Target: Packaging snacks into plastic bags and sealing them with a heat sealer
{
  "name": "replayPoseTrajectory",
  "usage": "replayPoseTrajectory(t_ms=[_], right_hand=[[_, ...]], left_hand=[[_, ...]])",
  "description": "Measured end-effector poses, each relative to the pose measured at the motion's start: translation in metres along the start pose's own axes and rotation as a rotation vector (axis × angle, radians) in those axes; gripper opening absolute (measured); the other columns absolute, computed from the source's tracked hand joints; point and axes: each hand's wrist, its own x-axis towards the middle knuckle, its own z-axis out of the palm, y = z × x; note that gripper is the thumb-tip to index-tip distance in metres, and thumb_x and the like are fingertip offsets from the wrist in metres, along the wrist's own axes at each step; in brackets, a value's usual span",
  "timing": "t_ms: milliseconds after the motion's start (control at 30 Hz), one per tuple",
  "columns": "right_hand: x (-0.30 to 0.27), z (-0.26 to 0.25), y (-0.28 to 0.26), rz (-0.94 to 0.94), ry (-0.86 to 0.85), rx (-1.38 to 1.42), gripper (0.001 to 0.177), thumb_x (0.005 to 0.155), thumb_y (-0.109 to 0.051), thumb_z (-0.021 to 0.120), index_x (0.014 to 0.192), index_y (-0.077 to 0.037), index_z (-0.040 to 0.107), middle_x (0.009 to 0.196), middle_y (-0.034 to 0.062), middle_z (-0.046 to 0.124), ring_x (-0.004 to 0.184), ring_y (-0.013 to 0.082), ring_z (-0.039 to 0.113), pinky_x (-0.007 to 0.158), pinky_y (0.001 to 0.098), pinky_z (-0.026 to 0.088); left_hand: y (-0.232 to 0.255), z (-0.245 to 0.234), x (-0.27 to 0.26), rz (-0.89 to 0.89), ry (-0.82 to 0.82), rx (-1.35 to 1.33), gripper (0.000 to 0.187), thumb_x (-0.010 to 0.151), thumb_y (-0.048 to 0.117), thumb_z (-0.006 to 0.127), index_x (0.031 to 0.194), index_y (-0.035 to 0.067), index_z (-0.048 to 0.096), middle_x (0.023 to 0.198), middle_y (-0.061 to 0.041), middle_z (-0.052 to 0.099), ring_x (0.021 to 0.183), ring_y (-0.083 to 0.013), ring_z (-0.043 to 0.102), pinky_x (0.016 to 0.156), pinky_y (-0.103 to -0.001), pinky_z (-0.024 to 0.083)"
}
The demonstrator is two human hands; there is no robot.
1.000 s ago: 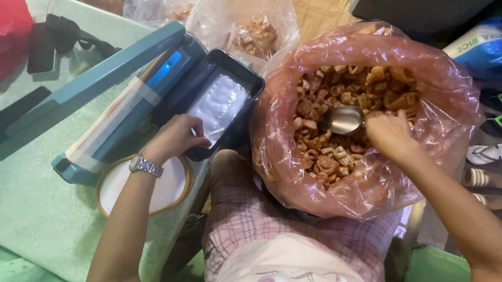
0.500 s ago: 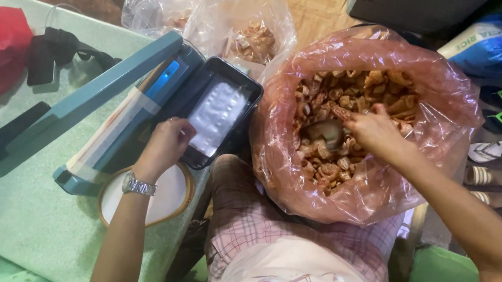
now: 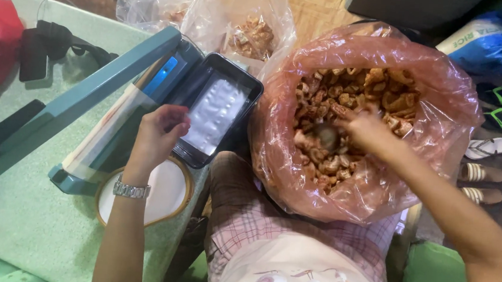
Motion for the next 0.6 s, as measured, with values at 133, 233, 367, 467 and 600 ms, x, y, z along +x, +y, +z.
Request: replayPoseTrajectory(t_ms=[133,233,367,467,600], right_hand=[[-0.005,0.028,-0.003,0.025,-0.123,0.115,0.026,0.072,-0.041,0.064,0.096,-0.030,0.065,0.094,-0.0047,0.065,0.097,0.0185,0.063,0.104,0.0520,0.030],[-0.003,0.031,0.012,0.059,-0.194,0.150,0.031,0.069,-0.039,0.065,0.099,-0.028,0.068,0.094,-0.0016,0.068,0.098,0.0225,0.065,0.102,0.0547,0.029],[-0.007,0.072,0.031,0.039,-0.318,0.239,0.031,0.068,-0.042,0.065,0.099,-0.037,0.067,0.098,-0.0093,0.068,0.101,0.0147,0.064,0.101,0.0464,0.031],[-0.002,0.020,0.024,0.115,-0.391,0.421,0.036,0.072,-0.034,0.067,0.108,-0.031,0.070,0.105,-0.0048,0.074,0.105,0.0216,0.067,0.094,0.0456,0.032],[-0.006,0.030,0.021,0.082,-0.456,0.587,0.035,0.074,-0.032,0.066,0.108,-0.028,0.072,0.111,-0.0030,0.074,0.110,0.0250,0.066,0.094,0.0470,0.038]], left_hand=[[0.007,-0.007,-0.008,0.003,0.071,0.059,0.014,0.086,-0.001,0.065,0.097,0.006,0.070,0.078,-0.012,0.071,0.070,-0.0172,0.068,0.060,-0.028,0.057],[0.019,-0.013,-0.015,0.059,0.112,0.104,0.010,0.091,0.000,0.060,0.097,0.006,0.065,0.079,-0.014,0.070,0.065,-0.0179,0.066,0.051,-0.027,0.055],[0.031,-0.008,-0.019,0.076,0.137,0.004,0.012,0.094,-0.006,0.051,0.103,0.000,0.056,0.076,-0.016,0.068,0.062,-0.0164,0.063,0.051,-0.024,0.057],[0.028,-0.007,-0.017,0.046,0.075,-0.248,0.030,0.093,-0.006,0.053,0.123,-0.002,0.051,0.091,-0.018,0.067,0.080,-0.0176,0.066,0.072,-0.027,0.060],[0.038,-0.008,-0.018,0.020,0.077,-0.379,0.030,0.091,-0.008,0.055,0.121,-0.005,0.054,0.093,-0.017,0.067,0.083,-0.0163,0.067,0.075,-0.025,0.061]])
